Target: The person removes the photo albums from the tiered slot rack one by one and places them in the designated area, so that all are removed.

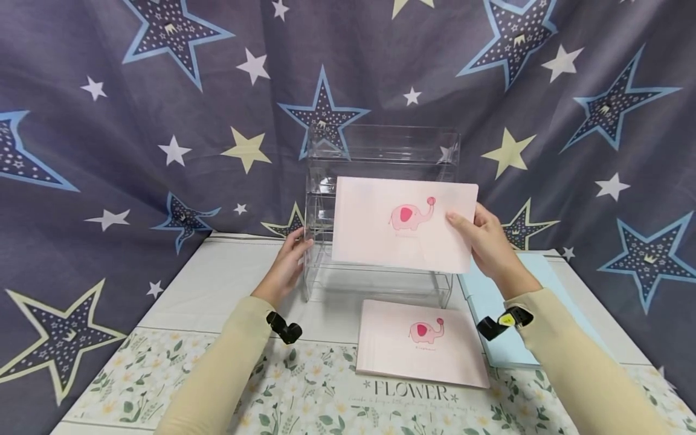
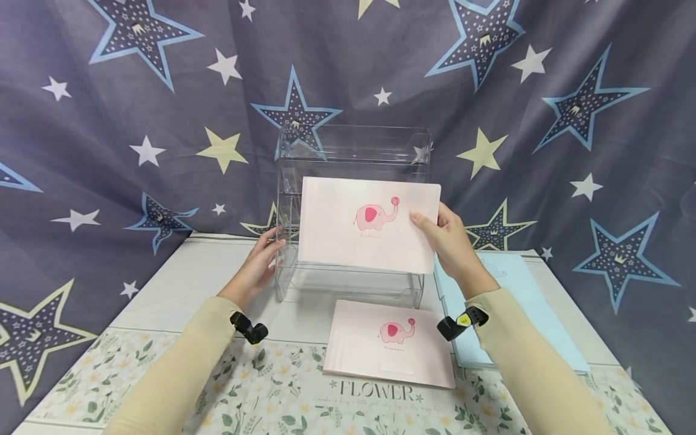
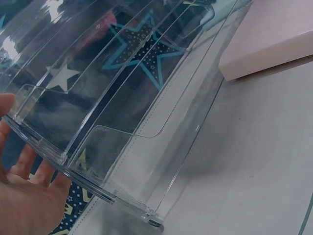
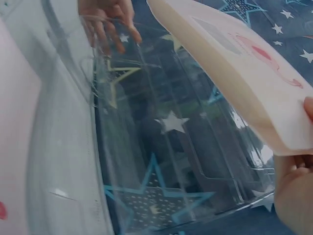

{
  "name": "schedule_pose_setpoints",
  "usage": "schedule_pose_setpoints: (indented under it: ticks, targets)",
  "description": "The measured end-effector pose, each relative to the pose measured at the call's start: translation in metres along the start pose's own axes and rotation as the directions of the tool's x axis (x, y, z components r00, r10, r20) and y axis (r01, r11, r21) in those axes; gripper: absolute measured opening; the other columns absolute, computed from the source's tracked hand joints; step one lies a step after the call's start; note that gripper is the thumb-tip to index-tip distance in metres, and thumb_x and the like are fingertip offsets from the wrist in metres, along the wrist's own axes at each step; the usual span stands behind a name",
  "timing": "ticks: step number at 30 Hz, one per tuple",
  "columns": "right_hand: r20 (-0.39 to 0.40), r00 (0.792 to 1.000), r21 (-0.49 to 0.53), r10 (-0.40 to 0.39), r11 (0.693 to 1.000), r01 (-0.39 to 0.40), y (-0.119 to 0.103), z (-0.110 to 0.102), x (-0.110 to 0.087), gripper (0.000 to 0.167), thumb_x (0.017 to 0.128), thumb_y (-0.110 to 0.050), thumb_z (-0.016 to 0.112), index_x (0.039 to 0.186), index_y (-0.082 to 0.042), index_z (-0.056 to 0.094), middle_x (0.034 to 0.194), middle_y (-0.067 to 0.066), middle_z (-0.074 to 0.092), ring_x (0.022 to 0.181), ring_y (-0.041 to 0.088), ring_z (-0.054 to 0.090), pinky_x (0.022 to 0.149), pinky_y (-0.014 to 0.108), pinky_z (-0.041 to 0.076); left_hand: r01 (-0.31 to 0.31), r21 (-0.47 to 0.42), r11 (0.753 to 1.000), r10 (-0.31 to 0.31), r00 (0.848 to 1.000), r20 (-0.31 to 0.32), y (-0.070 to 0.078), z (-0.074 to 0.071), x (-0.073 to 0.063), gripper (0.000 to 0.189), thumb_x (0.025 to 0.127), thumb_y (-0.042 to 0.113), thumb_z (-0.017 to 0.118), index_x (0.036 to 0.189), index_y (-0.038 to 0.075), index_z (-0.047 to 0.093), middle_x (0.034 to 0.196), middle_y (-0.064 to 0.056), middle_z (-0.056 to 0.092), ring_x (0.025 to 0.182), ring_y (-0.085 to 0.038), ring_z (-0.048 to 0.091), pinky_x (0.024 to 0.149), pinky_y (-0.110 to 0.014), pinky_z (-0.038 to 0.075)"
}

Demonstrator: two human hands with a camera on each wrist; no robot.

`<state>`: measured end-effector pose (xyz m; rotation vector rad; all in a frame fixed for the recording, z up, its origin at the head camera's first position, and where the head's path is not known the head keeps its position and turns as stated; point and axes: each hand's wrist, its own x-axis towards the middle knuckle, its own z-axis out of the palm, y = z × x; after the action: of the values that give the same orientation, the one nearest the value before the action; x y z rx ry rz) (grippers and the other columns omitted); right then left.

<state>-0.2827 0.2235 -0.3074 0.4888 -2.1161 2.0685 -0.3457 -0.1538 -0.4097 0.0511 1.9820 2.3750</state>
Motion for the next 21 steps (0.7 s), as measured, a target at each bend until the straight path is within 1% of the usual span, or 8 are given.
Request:
schedule_pose_setpoints:
  ticks: [2, 5, 10, 16, 21]
  targets:
    - [0.024, 0.999, -0.006, 0.03, 1.0, -0.03, 0.004, 0.002, -0.007, 0.038, 0.102, -0.024, 0.061, 0.135, -0.01, 0.05, 0.102, 0.001, 0.068, 0.084, 0.015, 0.069, 0.069, 0.031, 0.06, 0.0, -0.001, 1.0, 0.0, 1.0, 0.005, 0.0, 0.0, -0.001, 0.058, 0.104, 0.02, 0.053, 0.157, 0.019, 0.029, 0.155, -0.014, 0.032, 0.144, -0.029, 0.027, 0.12, -0.052, 0.015]
    - [0.059, 0.994, -0.015, 0.088, 0.996, -0.087, 0.009, 0.007, -0.017, 0.042, 0.102, -0.023, 0.061, 0.137, -0.005, 0.047, 0.1, 0.002, 0.068, 0.083, 0.015, 0.069, 0.069, 0.034, 0.06, -0.004, 0.0, 1.0, 0.004, 1.0, 0.012, 0.002, 0.001, -0.002, 0.058, 0.105, 0.019, 0.052, 0.157, 0.019, 0.028, 0.156, -0.015, 0.031, 0.144, -0.03, 0.027, 0.12, -0.053, 0.014]
    - [0.1, 0.976, -0.022, 0.192, 0.981, -0.191, 0.022, 0.017, -0.032, 0.048, 0.102, -0.02, 0.06, 0.139, 0.004, 0.043, 0.099, 0.004, 0.069, 0.08, 0.018, 0.07, 0.069, 0.038, 0.061, -0.004, 0.017, 1.0, 0.003, 1.0, 0.016, 0.005, 0.002, -0.002, 0.059, 0.105, 0.017, 0.051, 0.158, 0.019, 0.026, 0.158, -0.014, 0.028, 0.146, -0.03, 0.024, 0.12, -0.055, 0.014]
    - [0.154, 0.933, 0.004, 0.325, 0.944, -0.329, 0.041, 0.031, -0.051, 0.053, 0.101, -0.02, 0.06, 0.143, 0.006, 0.04, 0.101, 0.009, 0.068, 0.081, 0.02, 0.07, 0.07, 0.038, 0.061, 0.003, 0.027, 1.0, -0.003, 1.0, 0.018, 0.004, 0.001, -0.002, 0.059, 0.105, 0.018, 0.052, 0.158, 0.02, 0.027, 0.158, -0.016, 0.027, 0.146, -0.03, 0.024, 0.119, -0.056, 0.013]
    - [0.226, 0.899, 0.045, 0.374, 0.918, -0.394, 0.062, 0.046, -0.063, 0.053, 0.101, -0.019, 0.06, 0.142, 0.008, 0.041, 0.103, 0.01, 0.068, 0.082, 0.02, 0.069, 0.071, 0.037, 0.06, -0.004, 0.018, 1.0, 0.003, 1.0, 0.022, 0.003, 0.001, -0.003, 0.059, 0.105, 0.018, 0.052, 0.158, 0.02, 0.027, 0.157, -0.015, 0.029, 0.145, -0.029, 0.025, 0.119, -0.055, 0.013]
